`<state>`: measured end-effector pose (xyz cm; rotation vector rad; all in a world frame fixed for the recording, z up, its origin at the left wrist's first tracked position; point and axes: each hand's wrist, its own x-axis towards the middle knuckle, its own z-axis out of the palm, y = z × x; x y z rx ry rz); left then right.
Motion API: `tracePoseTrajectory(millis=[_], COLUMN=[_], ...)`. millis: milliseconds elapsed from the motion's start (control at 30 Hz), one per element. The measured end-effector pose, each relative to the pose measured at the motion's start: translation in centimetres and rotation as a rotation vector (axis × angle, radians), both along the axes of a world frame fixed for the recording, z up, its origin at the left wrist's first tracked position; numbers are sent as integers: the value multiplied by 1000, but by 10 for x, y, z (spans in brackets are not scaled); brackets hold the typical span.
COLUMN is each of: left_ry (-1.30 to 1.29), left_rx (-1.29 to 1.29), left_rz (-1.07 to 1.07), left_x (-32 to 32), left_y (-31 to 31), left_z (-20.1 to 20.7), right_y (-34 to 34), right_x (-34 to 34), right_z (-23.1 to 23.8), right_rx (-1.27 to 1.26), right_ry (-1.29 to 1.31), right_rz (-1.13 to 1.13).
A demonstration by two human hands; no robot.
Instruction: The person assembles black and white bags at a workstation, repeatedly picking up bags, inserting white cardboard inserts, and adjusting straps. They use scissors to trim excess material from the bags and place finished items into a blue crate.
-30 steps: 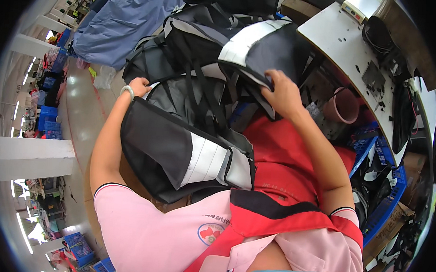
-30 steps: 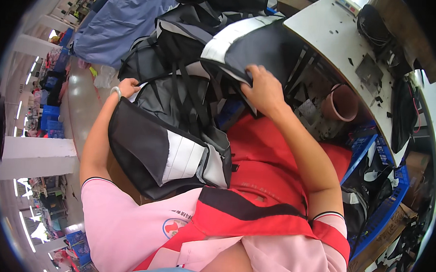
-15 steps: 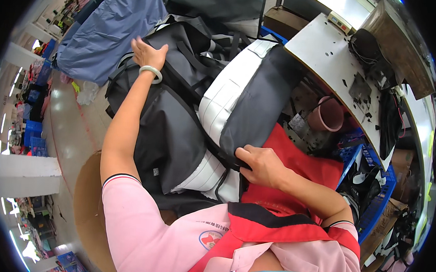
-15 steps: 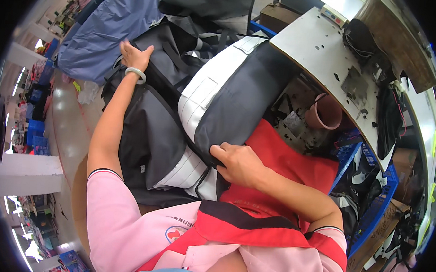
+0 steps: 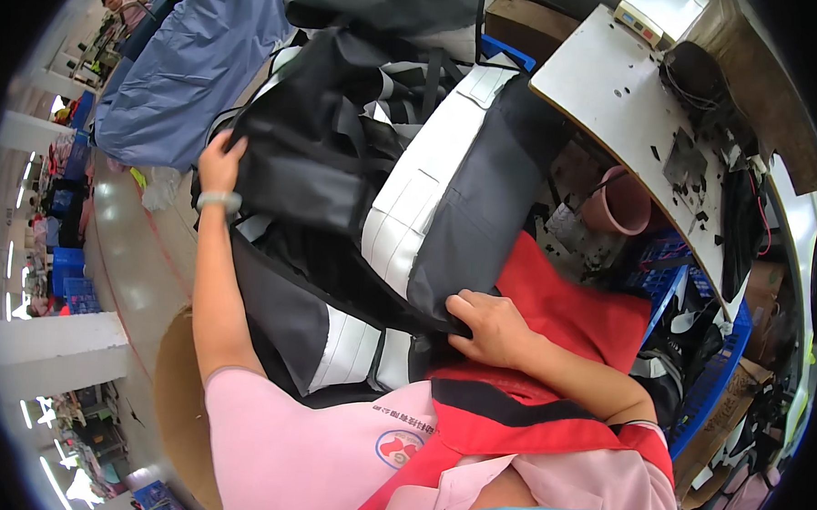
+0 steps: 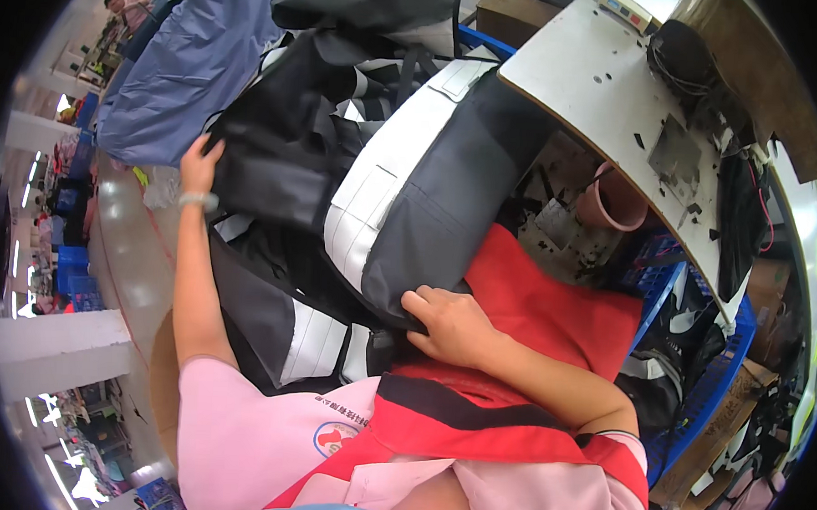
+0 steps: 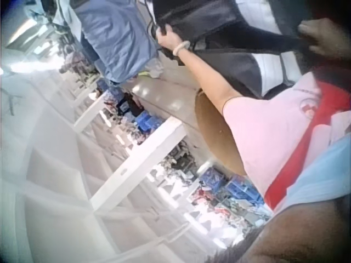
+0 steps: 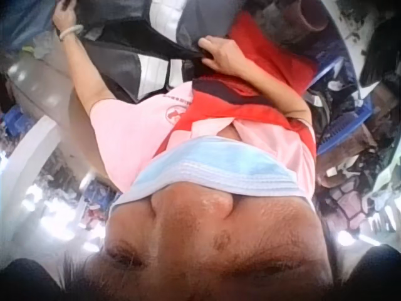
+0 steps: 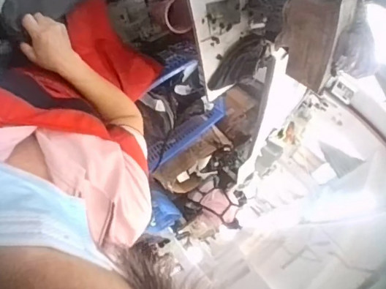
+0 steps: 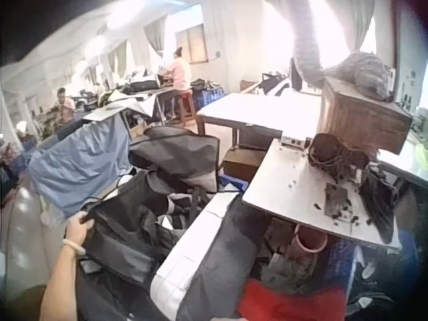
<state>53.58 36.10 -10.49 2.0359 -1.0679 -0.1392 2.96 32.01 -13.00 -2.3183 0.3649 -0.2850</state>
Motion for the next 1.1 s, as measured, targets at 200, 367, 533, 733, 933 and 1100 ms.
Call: tracePoseTrajectory(millis=[200,367,533,733,933,1100], left_ry=[18,-478,-169,-383,-809,-426], left_rx=[5,33,-136,114,343,565], left_rz=[417,323,-266,-289,-106,-178], left_x=[17,-39,-135,-185,-211,-137], left_y=[109,59,-55,-246,-347,-354], left_z=[-43,7,50,-26,-66,-111], right_y=[3,19,44,62,55,42], right_x=[5,29,41,58,58,51], right_z=[0,-6,-19,-3,-27,-23], right_rx=[-30,32,139,489,650,693], right_ry=[-35,-121,-159,-122,-99,-52], right_rz=[181,308,340,626,536,531])
